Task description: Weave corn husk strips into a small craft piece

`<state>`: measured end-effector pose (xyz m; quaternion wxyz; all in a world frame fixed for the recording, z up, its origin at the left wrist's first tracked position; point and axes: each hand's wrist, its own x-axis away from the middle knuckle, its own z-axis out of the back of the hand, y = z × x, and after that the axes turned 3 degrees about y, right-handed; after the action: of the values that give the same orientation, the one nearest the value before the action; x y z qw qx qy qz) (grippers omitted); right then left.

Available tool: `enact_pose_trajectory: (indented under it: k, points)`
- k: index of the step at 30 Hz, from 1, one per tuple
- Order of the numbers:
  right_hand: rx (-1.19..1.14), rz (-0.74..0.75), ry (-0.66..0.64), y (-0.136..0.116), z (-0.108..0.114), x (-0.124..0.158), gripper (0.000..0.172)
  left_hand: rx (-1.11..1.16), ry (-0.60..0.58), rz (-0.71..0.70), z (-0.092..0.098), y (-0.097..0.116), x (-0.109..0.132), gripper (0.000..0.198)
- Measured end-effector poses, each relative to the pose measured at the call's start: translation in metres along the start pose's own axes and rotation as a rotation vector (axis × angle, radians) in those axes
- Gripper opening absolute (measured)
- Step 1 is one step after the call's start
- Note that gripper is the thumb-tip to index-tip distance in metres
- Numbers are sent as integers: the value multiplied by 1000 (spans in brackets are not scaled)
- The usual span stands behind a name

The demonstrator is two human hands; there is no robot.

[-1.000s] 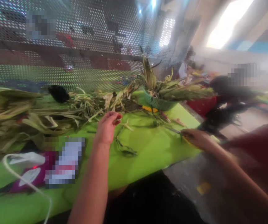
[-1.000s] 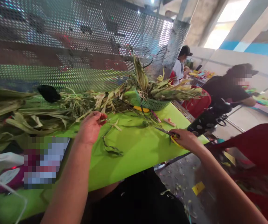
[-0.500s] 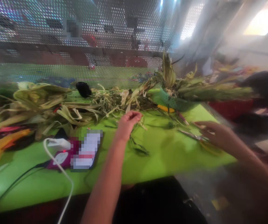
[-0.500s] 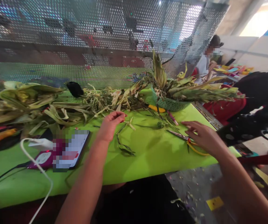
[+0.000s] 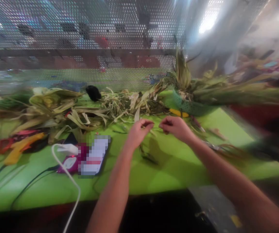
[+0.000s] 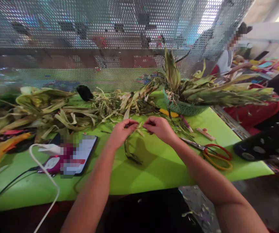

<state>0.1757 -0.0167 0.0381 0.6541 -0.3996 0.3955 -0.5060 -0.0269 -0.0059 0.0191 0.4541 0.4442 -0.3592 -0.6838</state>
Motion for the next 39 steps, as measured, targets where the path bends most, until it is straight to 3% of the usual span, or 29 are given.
enact_pose_trajectory:
  k: [3, 7, 10, 14, 18, 24, 32, 36, 39]
  points:
    - [271, 3, -91, 10, 19, -1, 18, -275, 85, 76, 6, -9, -2, 18]
    - [764, 64, -126, 17, 35, 3, 11, -655, -21, 129, -2, -18, -1, 16]
    - [949, 133, -57, 18, 36, 6, 12, -746, -43, 123, -12, -22, 0, 11]
    - [779, 259, 110, 18, 29, 6, 18, -531, 65, 80, -19, -20, -1, 4]
    - [505, 283, 113, 16, 17, 6, 17, -183, 177, 15, -26, -8, 2, 9]
    - [318, 205, 139, 11, 3, 10, 25, 104, 125, 105, -36, -3, 8, 21]
    - [-45, 65, 194, 5, 3, 12, 27, 473, -6, 230, -43, -6, 11, 33]
    - [-86, 100, 146, 8, 3, 12, 23, 538, -57, 280, -45, 2, 12, 38]
    - [13, 134, 202, 10, 3, 13, 24, 517, -20, 264, -45, 5, 12, 33]
